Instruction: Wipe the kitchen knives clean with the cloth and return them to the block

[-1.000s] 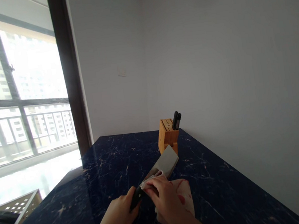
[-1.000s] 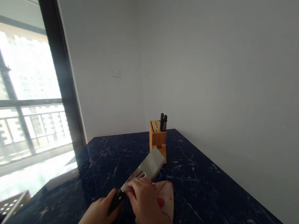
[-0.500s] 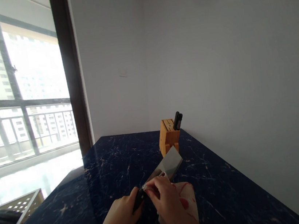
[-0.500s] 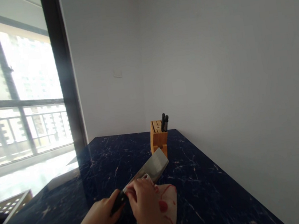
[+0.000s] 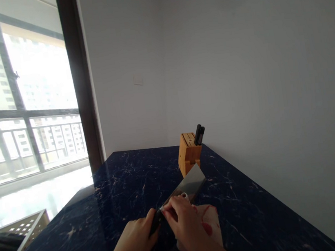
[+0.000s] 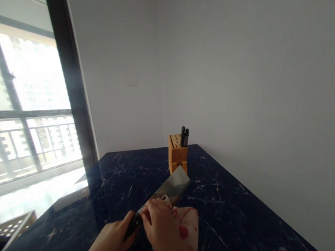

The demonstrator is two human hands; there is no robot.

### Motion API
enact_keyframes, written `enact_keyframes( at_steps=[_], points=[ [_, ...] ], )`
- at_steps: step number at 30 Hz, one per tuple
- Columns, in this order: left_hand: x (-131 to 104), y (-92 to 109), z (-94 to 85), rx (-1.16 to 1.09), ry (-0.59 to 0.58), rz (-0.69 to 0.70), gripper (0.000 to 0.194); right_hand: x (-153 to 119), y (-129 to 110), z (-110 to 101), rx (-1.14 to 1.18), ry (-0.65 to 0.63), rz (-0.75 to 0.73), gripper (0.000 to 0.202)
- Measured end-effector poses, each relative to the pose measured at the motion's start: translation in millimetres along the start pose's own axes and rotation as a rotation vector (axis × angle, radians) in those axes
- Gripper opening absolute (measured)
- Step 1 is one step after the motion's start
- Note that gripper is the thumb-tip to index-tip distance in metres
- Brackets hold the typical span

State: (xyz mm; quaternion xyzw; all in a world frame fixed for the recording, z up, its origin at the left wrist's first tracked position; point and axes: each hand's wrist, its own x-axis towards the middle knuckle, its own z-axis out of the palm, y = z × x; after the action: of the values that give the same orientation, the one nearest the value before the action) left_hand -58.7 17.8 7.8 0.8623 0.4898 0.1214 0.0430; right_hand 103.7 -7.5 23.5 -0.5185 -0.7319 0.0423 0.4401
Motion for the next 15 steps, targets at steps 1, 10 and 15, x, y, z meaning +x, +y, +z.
enact_keyframes(
  at_steps=[1,10,15],
  points=[
    [0.1,0.0,0.0,-0.003,-0.003,-0.002,0.021,0.3,0.1,-0.8,-0.007,-0.008,-0.008,0.011],
    [1.3,-0.7,0.3,-0.026,-0.003,-0.013,0.023,1.8,2.8,1.7,0.002,-0.008,-0.088,0.013],
    [2.0,-2.6,1.9,-0.037,-0.001,-0.019,0.021,-1.9,5.7,-0.8,-0.015,-0.089,-0.143,0.017]
  ],
)
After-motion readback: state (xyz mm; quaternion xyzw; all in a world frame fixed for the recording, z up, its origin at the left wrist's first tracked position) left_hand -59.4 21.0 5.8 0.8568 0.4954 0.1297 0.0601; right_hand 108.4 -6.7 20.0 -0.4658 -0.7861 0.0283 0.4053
